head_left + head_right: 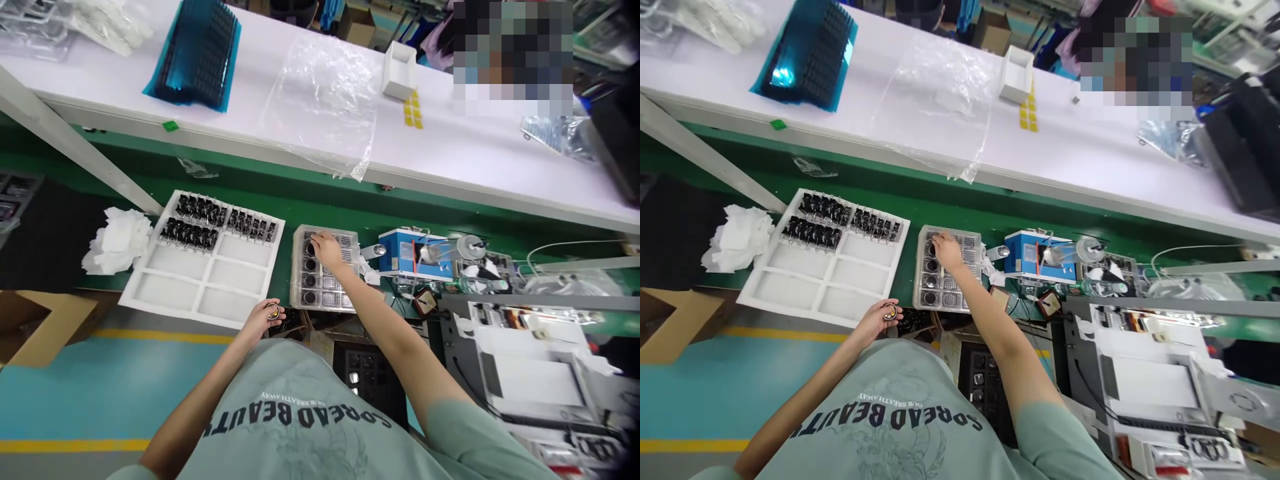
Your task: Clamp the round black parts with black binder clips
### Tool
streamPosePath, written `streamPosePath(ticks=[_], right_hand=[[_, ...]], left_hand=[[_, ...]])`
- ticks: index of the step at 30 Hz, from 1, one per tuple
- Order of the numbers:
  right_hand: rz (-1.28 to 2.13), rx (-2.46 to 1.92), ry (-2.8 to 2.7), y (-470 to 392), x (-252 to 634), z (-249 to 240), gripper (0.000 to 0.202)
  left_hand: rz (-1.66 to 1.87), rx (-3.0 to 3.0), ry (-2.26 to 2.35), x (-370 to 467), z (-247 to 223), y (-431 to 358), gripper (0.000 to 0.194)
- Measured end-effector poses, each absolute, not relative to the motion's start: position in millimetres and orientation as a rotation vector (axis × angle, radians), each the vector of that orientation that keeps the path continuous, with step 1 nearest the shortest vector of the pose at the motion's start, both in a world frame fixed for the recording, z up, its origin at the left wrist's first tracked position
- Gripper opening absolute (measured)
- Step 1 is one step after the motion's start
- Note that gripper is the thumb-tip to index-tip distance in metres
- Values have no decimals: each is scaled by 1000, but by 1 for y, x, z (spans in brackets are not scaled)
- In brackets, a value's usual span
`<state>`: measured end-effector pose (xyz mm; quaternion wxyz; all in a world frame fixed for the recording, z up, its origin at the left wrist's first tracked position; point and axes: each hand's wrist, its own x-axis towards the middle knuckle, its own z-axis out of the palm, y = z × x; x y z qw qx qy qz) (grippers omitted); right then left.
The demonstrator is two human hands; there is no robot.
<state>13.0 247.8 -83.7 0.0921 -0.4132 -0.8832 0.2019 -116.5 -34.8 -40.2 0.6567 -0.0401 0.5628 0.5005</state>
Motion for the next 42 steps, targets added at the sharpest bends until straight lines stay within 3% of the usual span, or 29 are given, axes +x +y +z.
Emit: streamPosePath(ticks=[12,20,24,30,34,38,42], right_hand=[[822,-1489,-2216,255,-4,-74,33],[1568,-1172,-2055,109,57,-55,30],[1305,-1374,-2068,89,87,-53,26],[842,-1615,-2476,128,123,-48,20],[643,-1649,-2791,132,125,-45,25],[542,-1610,-2867,120,122,-50,27],[550,-1548,-2768,99,126,-63,25]], left_hand=[[1195,95,1393,-108,-35,-4,11],[1300,191,1451,-77,-40,11,43],[1170,342,1451,-63,-42,8,47],[986,524,1452,-79,-47,-11,27],[916,513,1506,-100,-54,-32,33],[946,490,1602,-119,-55,-54,43],[995,532,1790,-140,-55,-73,40]])
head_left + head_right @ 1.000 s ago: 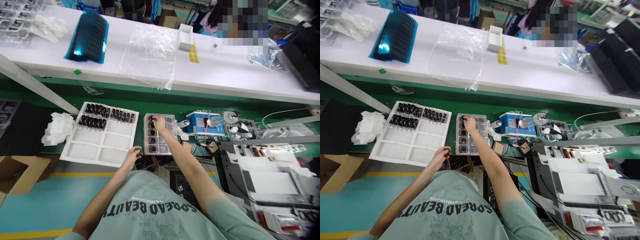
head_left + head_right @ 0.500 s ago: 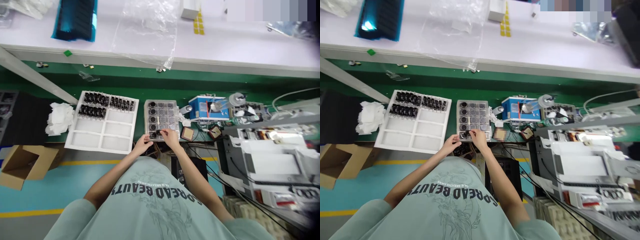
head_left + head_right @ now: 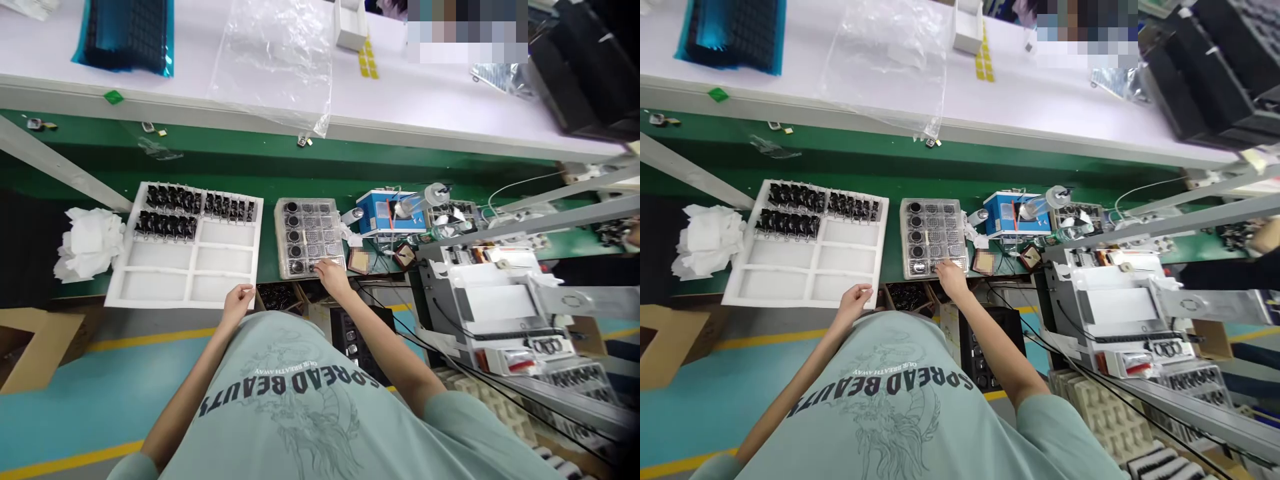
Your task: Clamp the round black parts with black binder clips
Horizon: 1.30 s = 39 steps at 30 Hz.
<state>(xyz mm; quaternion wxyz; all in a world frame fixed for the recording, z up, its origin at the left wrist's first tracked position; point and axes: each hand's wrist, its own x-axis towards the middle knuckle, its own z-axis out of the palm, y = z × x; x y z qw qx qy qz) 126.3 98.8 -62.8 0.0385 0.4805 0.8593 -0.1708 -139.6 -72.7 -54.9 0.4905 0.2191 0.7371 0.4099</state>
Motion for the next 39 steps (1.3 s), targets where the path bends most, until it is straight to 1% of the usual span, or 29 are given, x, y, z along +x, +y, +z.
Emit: streamPosePath(ticks=[5,8,11,13,15,18,21,25,29,32,35,39], right_hand=[[-489,1792,2654,75,125,-85,26],[-472,1921,2660,72,118,-94,29],[-470,1954,2700,71,111,-98,31],[-481,1947,2739,66,108,-99,33],[-498,1938,2785,55,106,-98,35],[-518,1974,2841,29,101,-98,35],[-571,2053,2846,3,95,-100,34],[-615,2184,2731,-13,91,-94,34],[-516,2383,2536,2,102,-85,36],[-502,2452,2443,15,112,-80,37],[-576,2445,2427,15,112,-80,37],[-803,2365,2445,4,100,-80,33]], left_hand=[[925,586,1946,-168,-57,-84,38],[850,682,1951,-185,-63,-80,49],[814,789,1911,-201,-72,-71,61],[778,877,1926,-212,-78,-64,58],[736,984,1977,-226,-82,-56,50],[687,1171,2150,-258,-79,-37,40],[593,1263,2411,-301,-70,-7,38],[434,1166,2644,-342,-66,35,39],[265,1145,2687,-347,-80,60,38],[198,1154,2702,-343,-88,70,37],[131,1099,2736,-345,-89,78,37],[136,995,2761,-360,-80,81,31]])
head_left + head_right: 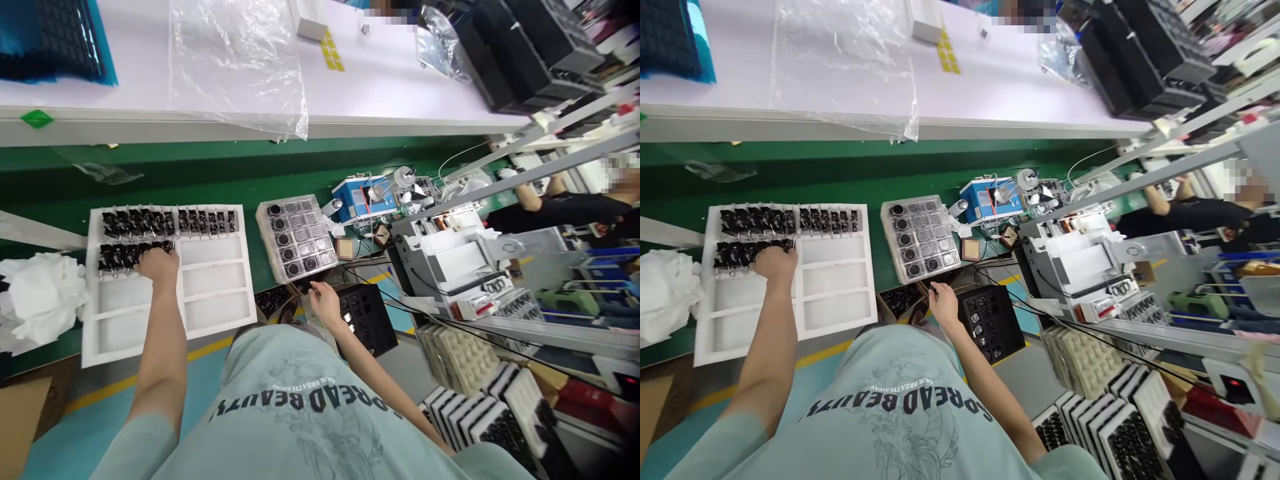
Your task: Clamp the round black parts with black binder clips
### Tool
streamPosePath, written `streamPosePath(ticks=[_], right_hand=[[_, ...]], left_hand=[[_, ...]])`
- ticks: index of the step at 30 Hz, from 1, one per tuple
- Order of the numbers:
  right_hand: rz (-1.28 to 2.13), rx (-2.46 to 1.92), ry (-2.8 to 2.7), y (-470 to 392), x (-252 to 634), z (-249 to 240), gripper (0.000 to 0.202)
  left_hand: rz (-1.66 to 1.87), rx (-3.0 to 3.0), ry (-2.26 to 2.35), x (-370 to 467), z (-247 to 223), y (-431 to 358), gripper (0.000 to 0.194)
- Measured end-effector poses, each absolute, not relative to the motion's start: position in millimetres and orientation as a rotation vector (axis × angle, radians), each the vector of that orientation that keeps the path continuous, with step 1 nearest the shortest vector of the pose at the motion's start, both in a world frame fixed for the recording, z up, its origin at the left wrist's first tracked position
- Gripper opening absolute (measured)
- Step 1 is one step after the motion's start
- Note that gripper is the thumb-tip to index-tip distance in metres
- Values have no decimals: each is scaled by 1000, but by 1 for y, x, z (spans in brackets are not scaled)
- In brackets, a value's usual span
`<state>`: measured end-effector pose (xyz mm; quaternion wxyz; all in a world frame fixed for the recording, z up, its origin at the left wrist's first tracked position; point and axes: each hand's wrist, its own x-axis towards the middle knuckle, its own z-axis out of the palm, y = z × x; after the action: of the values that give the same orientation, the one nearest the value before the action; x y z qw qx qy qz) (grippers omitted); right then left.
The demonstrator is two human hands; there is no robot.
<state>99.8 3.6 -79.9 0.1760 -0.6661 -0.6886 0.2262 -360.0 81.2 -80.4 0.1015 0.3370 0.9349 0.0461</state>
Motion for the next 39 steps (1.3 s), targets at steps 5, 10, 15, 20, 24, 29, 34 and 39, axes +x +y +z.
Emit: streamPosePath(ticks=[5,10,15,20,24,29,34,39], right_hand=[[1115,-1779,-1759,2,72,-67,29],[1784,-1378,-1195,26,48,-38,65],[1788,-1378,-934,33,71,-16,64],[1636,-1417,-1006,30,108,-6,63],[1590,-1420,-1163,30,119,1,61],[1549,-1413,-1356,34,129,10,49],[1755,-1245,-1441,35,145,12,39],[1946,-1238,-1349,27,162,2,38]], left_hand=[[710,749,2464,-326,-54,63,25],[1055,584,1444,-178,-4,28,34],[1034,383,1055,-86,29,18,36],[1142,344,1050,-63,29,18,37],[1125,354,1093,-33,33,19,33],[1214,352,1209,-11,38,21,42],[1243,247,1323,-4,31,20,45],[1194,196,1357,-1,22,22,43]])
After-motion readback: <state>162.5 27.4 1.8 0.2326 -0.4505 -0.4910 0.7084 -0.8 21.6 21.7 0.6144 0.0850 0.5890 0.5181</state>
